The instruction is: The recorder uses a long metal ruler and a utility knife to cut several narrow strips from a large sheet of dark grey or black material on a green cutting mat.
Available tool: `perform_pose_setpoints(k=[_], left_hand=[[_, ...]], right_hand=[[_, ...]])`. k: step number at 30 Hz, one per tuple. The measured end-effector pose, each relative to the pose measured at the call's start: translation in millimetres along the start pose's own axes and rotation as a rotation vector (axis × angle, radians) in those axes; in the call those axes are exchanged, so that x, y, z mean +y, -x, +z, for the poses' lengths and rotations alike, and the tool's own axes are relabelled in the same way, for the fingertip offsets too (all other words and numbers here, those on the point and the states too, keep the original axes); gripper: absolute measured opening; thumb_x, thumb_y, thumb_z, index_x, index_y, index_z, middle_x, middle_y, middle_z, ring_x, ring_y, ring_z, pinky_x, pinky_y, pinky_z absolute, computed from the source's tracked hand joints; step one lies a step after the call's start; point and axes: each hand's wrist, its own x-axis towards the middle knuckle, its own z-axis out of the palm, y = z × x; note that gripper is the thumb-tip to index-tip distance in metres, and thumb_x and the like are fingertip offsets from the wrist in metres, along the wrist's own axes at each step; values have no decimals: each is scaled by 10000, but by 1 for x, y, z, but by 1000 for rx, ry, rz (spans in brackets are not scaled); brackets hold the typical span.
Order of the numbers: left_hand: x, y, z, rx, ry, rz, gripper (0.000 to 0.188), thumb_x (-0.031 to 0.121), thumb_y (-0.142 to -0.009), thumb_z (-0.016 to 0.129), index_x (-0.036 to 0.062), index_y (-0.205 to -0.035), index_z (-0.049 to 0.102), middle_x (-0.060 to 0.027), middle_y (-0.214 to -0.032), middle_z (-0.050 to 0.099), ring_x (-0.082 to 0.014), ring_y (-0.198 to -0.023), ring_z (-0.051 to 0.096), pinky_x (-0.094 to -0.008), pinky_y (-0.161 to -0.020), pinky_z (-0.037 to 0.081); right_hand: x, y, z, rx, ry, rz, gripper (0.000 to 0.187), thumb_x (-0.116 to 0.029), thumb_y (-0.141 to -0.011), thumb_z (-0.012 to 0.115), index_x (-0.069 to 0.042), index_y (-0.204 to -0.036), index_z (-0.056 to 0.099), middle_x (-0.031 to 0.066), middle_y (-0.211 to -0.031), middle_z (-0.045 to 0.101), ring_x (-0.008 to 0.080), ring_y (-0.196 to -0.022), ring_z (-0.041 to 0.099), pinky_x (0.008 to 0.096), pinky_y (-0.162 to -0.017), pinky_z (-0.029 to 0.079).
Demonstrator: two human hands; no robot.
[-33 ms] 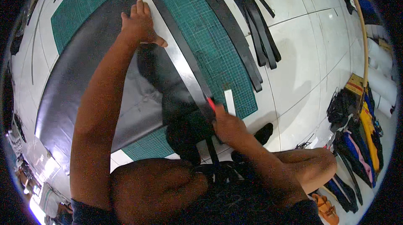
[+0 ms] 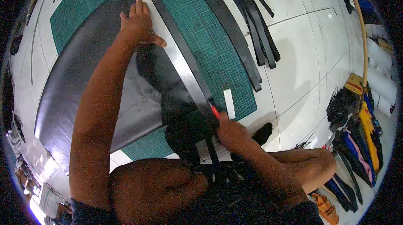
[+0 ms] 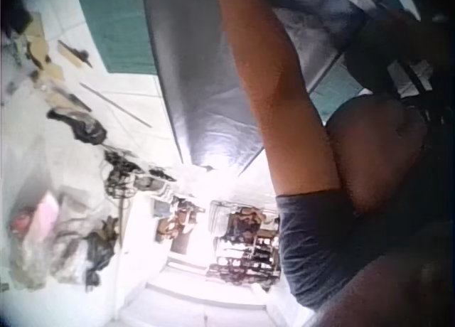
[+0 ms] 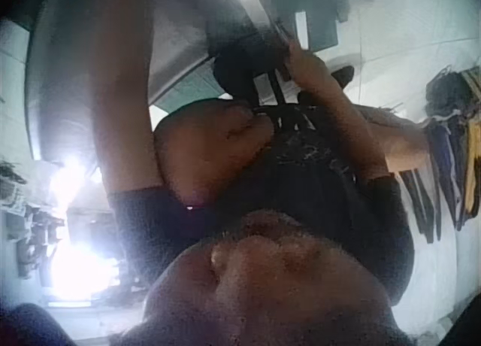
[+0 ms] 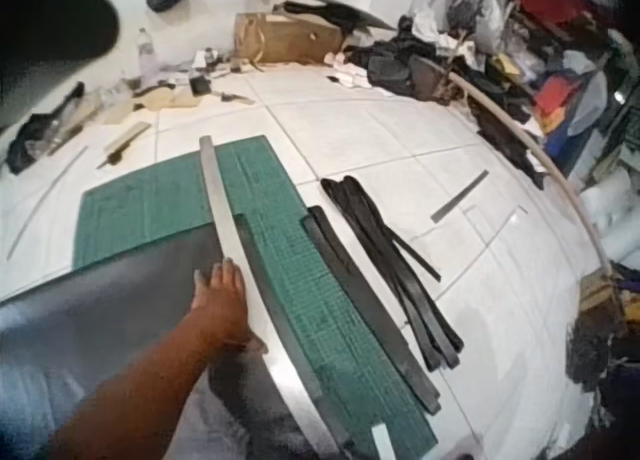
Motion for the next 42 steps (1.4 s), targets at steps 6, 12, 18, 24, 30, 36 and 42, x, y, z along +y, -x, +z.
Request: perform_pose_setpoints(k=[6, 12, 18, 24, 30, 36, 42], left_hand=[[-5, 2, -3, -23, 26, 5, 1544, 745, -434, 838, -94, -1508, 110, -269, -1596, 101, -407, -1480, 152, -644, -1113, 259], [5, -1, -5, -39, 109, 19, 1450, 693, -526, 839, -86, -1516, 119, -254, -1605, 94, -403, -1483, 145, -599, -1090, 330], [4, 2, -1, -10, 135, 26, 1446, 661, -486, 865, -39, -1530, 149, -239, -1603, 119, -391, -1482, 157, -558, -1040, 392], [-3, 5, -3, -48, 152, 44, 1479, 683, -469, 855, -76, -1513, 133, -267, -1594, 102, -422, -1477, 139, -573, -1070, 365], [-2, 5, 1, -44, 144, 39, 1458, 665, -485, 858, -76, -1514, 138, -269, -1597, 86, -425, -1479, 139, -584, -1078, 346], [-5, 5, -2, -64, 143, 54, 1491, 676, -480, 859, -85, -1515, 104, -263, -1605, 56, -416, -1482, 133, -580, -1095, 328], [2, -1, -2, -47, 146, 28, 1551, 697, -435, 869, -91, -1510, 75, -261, -1603, 69, -409, -1481, 145, -565, -1115, 321]], right_hand=[[-18, 9, -60, 108, -67, -42, 277, -204, -969, 521, -41, -1159, 401, 283, -843, 648, 478, -824, 652, 564, -717, 505], [-104, -143, -154, 489, -136, -301, 289, -255, -968, 521, -19, -1109, 429, 276, -866, 655, 470, -823, 651, 516, -696, 512], [-210, -253, -220, 583, -147, -305, 520, -214, -865, 603, 104, -1246, 448, 310, -1035, 671, 413, -938, 694, 476, -842, 543], [-254, -254, -235, 387, -34, -163, 525, -134, -819, 666, 132, -1234, 484, 246, -917, 706, 242, -694, 731, 371, -707, 581], [-250, -252, -243, 374, 272, -401, 302, -155, -828, 643, 66, -1031, 670, 192, -799, 707, 247, -659, 711, 362, -639, 566], [-235, -232, -231, 314, 72, -211, 258, -149, -845, 588, 54, -986, 663, 195, -754, 686, 269, -608, 678, 399, -552, 536], [-143, -168, -153, 296, 34, -215, 431, -175, -903, 576, 39, -1254, 446, 284, -1047, 667, 433, -955, 669, 515, -843, 520]])
